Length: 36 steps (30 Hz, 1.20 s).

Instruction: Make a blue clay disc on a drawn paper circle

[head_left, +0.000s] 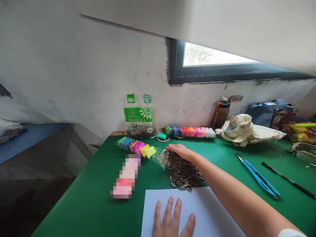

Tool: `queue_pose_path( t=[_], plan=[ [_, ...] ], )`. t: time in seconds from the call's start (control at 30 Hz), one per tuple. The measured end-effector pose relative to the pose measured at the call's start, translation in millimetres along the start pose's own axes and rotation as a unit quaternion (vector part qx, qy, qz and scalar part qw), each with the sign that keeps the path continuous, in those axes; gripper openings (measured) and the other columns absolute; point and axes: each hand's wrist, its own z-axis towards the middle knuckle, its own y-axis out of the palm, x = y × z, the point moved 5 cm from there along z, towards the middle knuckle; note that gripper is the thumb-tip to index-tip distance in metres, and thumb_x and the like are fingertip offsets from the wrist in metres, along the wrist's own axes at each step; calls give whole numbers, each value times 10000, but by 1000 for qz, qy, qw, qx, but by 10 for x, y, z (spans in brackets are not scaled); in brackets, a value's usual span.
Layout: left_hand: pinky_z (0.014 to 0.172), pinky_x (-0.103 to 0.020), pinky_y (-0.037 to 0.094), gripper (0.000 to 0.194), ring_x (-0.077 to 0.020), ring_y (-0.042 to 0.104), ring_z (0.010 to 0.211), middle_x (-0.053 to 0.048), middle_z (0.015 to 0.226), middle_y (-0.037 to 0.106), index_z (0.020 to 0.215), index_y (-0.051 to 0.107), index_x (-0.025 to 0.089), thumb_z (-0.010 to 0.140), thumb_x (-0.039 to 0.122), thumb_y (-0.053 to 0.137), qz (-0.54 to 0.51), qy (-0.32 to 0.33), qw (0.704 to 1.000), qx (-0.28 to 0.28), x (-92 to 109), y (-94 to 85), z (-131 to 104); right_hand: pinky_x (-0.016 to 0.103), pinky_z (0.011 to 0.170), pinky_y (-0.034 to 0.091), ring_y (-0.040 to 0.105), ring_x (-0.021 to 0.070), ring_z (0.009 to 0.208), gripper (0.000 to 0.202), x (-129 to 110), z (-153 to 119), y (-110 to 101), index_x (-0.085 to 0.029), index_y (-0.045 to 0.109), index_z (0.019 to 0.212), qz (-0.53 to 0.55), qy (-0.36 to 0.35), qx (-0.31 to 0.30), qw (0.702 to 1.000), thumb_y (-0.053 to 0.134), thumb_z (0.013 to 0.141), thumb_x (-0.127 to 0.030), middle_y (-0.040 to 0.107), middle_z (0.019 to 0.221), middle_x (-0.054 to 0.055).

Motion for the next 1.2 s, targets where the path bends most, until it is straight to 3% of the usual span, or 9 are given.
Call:
queue_pose_path(
  t=[0.13, 0.23, 0.4, 0.5, 0.73, 0.83, 0.97, 1.07, 1.2],
  plan=[
    [1065, -622, 116, 478, -315, 460, 1235, -72, 1322, 535, 1350, 367, 399, 892, 336, 490, -2, 58, 997, -43, -64, -124, 15, 401, 1079, 256, 442, 258, 1241, 619, 186, -434, -318, -197, 615, 1188, 8, 17, 143, 990, 332, 853, -633, 573, 1274, 59],
    [1037, -627, 168, 562, -346, 470, 1217, -120, 1337, 509, 1412, 278, 349, 890, 353, 486, -23, 106, 991, -80, -84, -197, 34, 442, 1100, 202, 377, 264, 1289, 608, 340, -767, -370, -208, 568, 1238, 7, 42, 206, 978, 342, 854, -622, 509, 1341, 69],
    [964, -636, 256, 776, -415, 397, 1250, -176, 1390, 426, 1452, 169, 320, 806, 685, 396, -102, 98, 976, -165, -103, -279, 85, 429, 1103, 228, 385, 243, 1289, 609, 236, -836, -8, -177, 537, 1269, 12, 39, 217, 975, 352, 865, -592, 474, 1369, 98],
    [973, -624, 245, 810, -414, 380, 1261, -169, 1407, 405, 1452, 165, 327, 782, 730, 375, -118, 91, 971, -189, -107, -306, 103, 433, 1099, 242, 389, 235, 1290, 570, 112, -727, 145, -185, 549, 1257, 15, 24, 219, 975, 364, 869, -561, 484, 1361, 92],
    [938, -674, 264, 791, -441, 326, 1286, -161, 1452, 327, 1450, 137, 350, 793, 708, 393, -142, 78, 962, -220, -111, -283, 105, 432, 1085, 253, 429, 259, 1240, 458, -51, -969, -12, -199, 609, 1170, -1, -11, 268, 963, 528, 795, -447, 547, 1285, 92],
    [950, -690, 255, 786, -434, 285, 1310, -148, 1474, 287, 1449, 128, 357, 796, 698, 404, -157, 65, 955, -242, -111, -291, 118, 414, 958, 407, 585, 249, 1011, 354, -166, -1058, 112, -226, 661, 1070, 18, -8, 248, 968, 564, 767, -381, 652, 1097, 70],
    [957, -711, 236, 790, -422, 245, 1331, -148, 1476, 282, 1444, 133, 369, 785, 713, 401, -168, 57, 946, -270, -103, -328, 133, 335, 662, 531, 644, 214, 751, 269, -274, -957, 416, -250, 683, 973, 82, 27, 216, 973, 577, 745, -345, 695, 885, 39],
    [951, -727, 226, 779, -422, 227, 1337, -154, 1478, 273, 1444, 131, 368, 793, 707, 394, -175, 55, 944, -276, -98, -347, 136, 268, 388, 474, 622, 179, 532, 368, -301, -798, 592, -229, 615, 1076, 143, 82, 213, 963, 588, 726, -336, 677, 800, 40],
    [932, -739, 241, 776, -438, 235, 1328, -156, 1483, 258, 1442, 131, 376, 794, 683, 430, -182, 54, 944, -271, -108, -327, 130, 234, 292, 416, 578, 149, 399, 656, -330, -607, 741, -197, 387, 1300, 223, 141, 228, 937, 616, 709, -367, 618, 695, 6]
  ],
)
